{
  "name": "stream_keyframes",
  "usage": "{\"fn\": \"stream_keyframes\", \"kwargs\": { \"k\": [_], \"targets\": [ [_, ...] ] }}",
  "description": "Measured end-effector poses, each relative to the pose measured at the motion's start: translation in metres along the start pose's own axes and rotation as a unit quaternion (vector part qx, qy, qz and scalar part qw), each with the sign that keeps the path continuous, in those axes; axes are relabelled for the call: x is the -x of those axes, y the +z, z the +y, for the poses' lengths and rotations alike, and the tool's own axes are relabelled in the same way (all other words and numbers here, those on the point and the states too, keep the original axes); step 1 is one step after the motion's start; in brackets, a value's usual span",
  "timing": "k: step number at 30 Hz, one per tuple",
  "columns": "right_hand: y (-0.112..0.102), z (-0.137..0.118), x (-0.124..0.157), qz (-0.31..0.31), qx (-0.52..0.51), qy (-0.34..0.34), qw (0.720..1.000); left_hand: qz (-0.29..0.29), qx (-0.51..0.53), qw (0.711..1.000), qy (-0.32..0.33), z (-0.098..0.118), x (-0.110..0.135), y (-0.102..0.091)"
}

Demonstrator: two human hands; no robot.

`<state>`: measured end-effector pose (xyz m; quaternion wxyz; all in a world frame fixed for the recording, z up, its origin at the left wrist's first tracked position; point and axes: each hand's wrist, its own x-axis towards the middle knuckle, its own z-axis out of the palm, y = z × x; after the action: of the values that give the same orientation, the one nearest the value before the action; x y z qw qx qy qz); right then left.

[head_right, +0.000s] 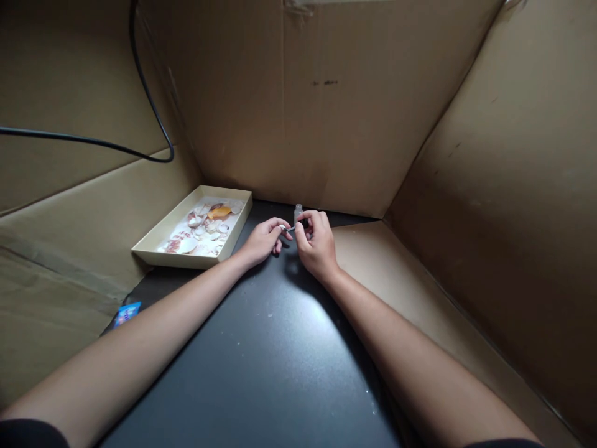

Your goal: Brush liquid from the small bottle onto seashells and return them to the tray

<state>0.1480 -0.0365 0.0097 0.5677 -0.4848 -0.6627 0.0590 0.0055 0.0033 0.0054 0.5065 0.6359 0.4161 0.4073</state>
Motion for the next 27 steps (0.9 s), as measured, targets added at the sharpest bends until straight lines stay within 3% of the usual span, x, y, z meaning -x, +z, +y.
{"fn": "stream_keyframes", "kwargs": {
  "k": [16, 27],
  "targets": [
    [0.0000, 0.0000, -0.0003, 0.010, 0.004, 0.000, 1.000, -0.004, -0.008, 1.000, 0.023, -0.0018, 0.0001, -0.0007],
    [-0.0003, 0.0023, -0.0014, 0.020, -0.004, 0.013, 1.000, -0.003, 0.008, 1.000, -0.001, -0.0052, -0.0022, -0.0004]
  ]
}}
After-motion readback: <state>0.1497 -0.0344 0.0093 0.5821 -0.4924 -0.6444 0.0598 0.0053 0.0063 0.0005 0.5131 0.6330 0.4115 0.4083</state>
